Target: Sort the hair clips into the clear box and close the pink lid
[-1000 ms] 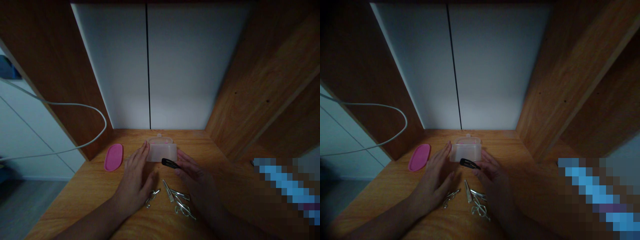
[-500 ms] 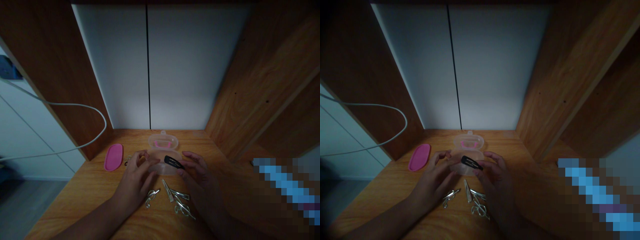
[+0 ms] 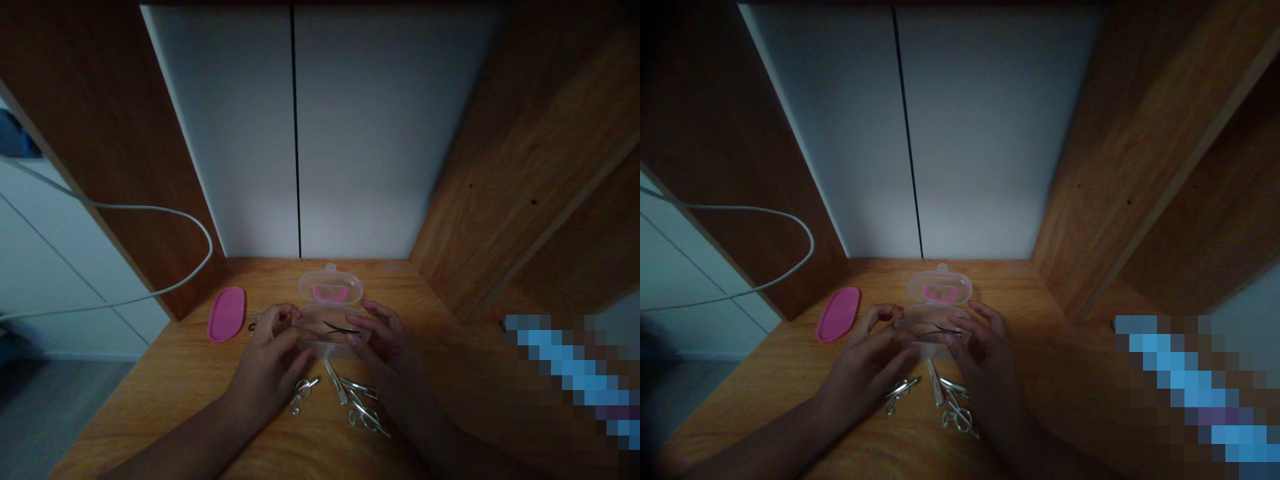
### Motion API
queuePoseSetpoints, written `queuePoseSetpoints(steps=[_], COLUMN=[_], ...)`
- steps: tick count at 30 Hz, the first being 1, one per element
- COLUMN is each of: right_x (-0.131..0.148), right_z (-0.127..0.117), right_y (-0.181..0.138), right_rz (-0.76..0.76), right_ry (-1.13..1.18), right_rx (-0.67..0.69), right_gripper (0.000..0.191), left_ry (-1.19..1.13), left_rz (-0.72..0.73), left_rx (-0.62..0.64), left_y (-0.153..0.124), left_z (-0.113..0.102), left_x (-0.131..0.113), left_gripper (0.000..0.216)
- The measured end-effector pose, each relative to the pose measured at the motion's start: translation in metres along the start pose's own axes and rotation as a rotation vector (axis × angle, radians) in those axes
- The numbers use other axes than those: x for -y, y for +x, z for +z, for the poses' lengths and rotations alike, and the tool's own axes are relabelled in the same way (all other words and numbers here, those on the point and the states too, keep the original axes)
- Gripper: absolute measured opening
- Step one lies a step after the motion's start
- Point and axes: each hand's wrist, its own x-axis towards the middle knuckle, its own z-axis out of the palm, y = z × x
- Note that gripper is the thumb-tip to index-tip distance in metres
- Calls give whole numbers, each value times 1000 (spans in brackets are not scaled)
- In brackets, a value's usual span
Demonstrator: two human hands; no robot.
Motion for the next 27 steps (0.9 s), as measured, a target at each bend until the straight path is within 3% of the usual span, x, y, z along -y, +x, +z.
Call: queuePoseSetpoints(steps=[12, 16, 22, 27], right_x=[5, 8, 17, 33], right_z=[0, -3, -3, 0], right_y=[-1, 0, -9, -22], right_rz=[21, -5, 34, -198], right_ry=[70, 53, -15, -334], right_rx=[-6, -19, 139, 283], right_gripper=[26, 17, 5, 23], left_ry=[-7, 46, 48, 73], left_rz=[-65, -84, -71, -62], left_rx=[-91, -139, -135, -139], left_y=[2, 1, 2, 2], left_z=[0, 0, 2, 1], left_x=[0, 3, 5, 3], left_gripper=[9, 8, 16, 22])
